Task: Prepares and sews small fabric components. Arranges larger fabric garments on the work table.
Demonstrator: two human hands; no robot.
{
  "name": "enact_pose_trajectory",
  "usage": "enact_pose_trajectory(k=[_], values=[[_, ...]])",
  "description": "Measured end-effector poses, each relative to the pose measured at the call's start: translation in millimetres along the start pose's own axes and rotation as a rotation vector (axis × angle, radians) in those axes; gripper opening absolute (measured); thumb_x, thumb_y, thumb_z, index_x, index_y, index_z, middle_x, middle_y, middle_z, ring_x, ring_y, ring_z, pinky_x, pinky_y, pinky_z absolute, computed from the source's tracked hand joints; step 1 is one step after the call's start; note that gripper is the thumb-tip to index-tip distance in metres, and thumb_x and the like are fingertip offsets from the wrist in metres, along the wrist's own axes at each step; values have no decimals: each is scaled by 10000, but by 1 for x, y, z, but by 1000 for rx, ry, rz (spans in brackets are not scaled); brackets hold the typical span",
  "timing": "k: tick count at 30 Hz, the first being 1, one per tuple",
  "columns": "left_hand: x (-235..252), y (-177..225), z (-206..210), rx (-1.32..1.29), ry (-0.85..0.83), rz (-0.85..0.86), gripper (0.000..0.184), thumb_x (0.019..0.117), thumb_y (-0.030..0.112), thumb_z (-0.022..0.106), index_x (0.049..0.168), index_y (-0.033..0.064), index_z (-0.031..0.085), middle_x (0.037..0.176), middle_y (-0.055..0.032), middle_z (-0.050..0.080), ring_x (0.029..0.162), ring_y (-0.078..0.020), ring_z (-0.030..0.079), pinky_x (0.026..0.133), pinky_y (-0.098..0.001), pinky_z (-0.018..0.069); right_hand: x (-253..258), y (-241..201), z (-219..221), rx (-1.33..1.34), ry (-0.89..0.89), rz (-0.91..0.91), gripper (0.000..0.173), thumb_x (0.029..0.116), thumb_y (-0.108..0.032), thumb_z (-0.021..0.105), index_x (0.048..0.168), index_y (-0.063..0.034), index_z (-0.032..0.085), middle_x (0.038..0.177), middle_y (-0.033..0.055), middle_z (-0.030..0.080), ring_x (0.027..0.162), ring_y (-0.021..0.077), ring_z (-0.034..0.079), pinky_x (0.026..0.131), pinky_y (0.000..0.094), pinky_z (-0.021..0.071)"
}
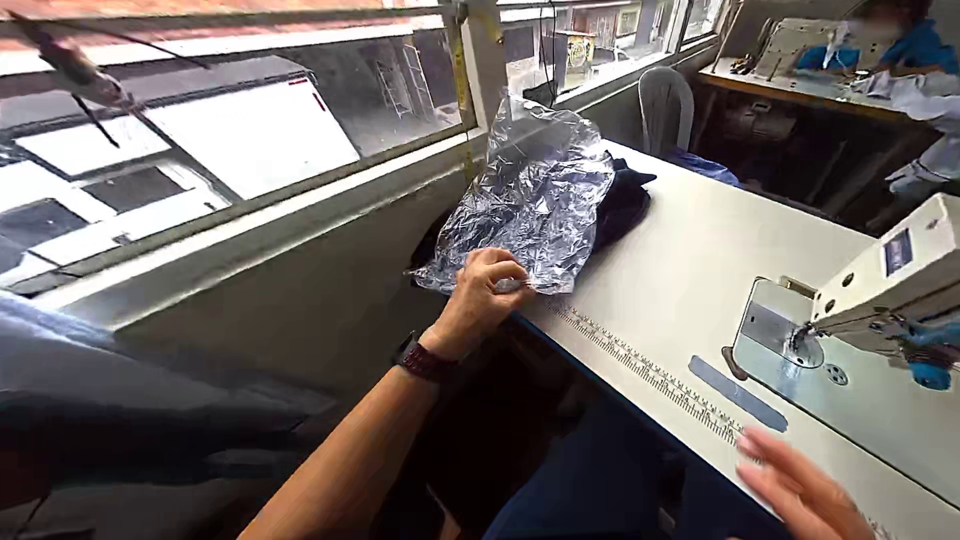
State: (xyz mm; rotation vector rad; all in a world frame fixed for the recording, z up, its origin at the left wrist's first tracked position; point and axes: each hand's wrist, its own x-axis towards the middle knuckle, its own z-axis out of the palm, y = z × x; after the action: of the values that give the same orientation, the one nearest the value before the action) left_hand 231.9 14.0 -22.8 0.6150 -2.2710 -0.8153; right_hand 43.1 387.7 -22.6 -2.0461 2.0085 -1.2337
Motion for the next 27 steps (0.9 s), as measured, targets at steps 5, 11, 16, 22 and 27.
enact_pose_trajectory(k=[5,11,16,22,27], values=[[-92,24,0,-931,-509,107,242,1005,376,603,1056,143,645,986,46,727,919,-15,691,807,-209,579,121,8,86,-299,72,-182,785,908,-516,675,1564,-230,350,1674,237,188,1537,416,231,1188,610,273],[-219,-46,22,-521,34,-368,815,738,430,865,1410,80,563,1436,-65,561,1327,-109,531,1101,-317,471,101,-30,229,803,-374,406,271,945,-119,521,987,95,682,899,103,708,877,62,661,818,243,528],[-233,-81,64,-721,46,-954,242,818,49,690,1045,-33,685,937,-34,730,872,-79,696,820,-301,593,98,-8,255,854,-670,898,507,908,-101,651,1362,57,489,1290,166,611,1075,167,671,909,332,576],[-110,-184,165,-729,230,-964,281,935,24,669,1192,-84,633,1029,-185,684,889,-216,658,816,-399,570,56,29,182,620,-421,924,498,939,-217,668,1358,13,527,1280,107,673,1033,211,726,843,380,630],[6,-171,132,-115,-565,-822,478,1064,211,550,1434,-86,497,1506,-303,464,1443,-426,408,1197,-546,295,39,21,143,582,-381,1056,263,970,8,549,1226,53,590,1146,79,724,1017,155,727,905,346,604]])
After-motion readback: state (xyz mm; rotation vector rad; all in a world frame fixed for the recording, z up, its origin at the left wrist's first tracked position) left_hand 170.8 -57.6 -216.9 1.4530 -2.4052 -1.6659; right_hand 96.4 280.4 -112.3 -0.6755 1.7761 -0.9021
